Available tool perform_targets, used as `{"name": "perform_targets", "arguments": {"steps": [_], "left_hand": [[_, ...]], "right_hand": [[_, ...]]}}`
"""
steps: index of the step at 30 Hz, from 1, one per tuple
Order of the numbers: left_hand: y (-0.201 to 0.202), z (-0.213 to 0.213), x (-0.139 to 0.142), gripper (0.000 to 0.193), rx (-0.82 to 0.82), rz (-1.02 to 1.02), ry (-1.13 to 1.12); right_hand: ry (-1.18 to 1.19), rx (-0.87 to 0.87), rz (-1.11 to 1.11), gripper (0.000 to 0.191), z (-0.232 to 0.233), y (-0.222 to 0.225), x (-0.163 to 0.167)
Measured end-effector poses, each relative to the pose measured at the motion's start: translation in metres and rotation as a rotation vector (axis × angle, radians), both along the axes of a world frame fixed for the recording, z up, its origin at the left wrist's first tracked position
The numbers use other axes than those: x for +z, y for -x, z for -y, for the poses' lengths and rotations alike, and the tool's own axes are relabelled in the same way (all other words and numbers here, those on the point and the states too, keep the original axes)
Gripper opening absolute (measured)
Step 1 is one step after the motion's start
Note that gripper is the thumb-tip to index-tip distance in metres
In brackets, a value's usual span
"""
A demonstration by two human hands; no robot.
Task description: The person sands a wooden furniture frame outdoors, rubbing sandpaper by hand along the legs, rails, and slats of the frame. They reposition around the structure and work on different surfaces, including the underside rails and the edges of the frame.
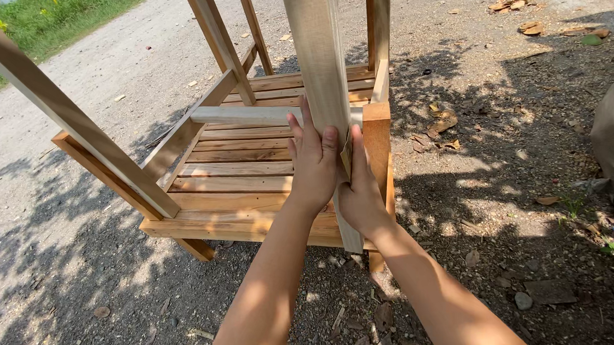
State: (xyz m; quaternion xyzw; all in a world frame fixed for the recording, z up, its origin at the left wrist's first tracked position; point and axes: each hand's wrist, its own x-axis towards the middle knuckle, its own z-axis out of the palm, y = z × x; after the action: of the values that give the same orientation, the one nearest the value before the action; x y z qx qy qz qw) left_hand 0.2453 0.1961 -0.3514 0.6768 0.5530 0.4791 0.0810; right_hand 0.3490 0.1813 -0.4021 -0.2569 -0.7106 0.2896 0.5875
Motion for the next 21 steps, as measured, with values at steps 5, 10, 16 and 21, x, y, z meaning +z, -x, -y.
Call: {"name": "perform_targets", "arguments": {"steps": [5, 10, 16, 21], "left_hand": [[0.003, -0.001, -0.006, 0.08, 0.048, -0.104, 0.053], [-0.004, -0.007, -0.008, 0.079, 0.032, -0.068, 0.055], [-0.008, -0.01, -0.007, 0.081, 0.017, -0.061, 0.035], [-0.01, -0.013, -0.009, 0.084, 0.016, -0.069, 0.049]], "right_hand": [[-0.041, -0.101, 0.018, 0.085, -0.009, 0.001, -0.007], [0.038, 0.121, -0.104, 0.084, -0.017, -0.009, -0.018], [0.291, 0.241, -0.114, 0.074, -0.05, -0.031, -0.011], [0.405, 0.311, 0.002, 0.085, -0.061, -0.045, -0.004]]}}
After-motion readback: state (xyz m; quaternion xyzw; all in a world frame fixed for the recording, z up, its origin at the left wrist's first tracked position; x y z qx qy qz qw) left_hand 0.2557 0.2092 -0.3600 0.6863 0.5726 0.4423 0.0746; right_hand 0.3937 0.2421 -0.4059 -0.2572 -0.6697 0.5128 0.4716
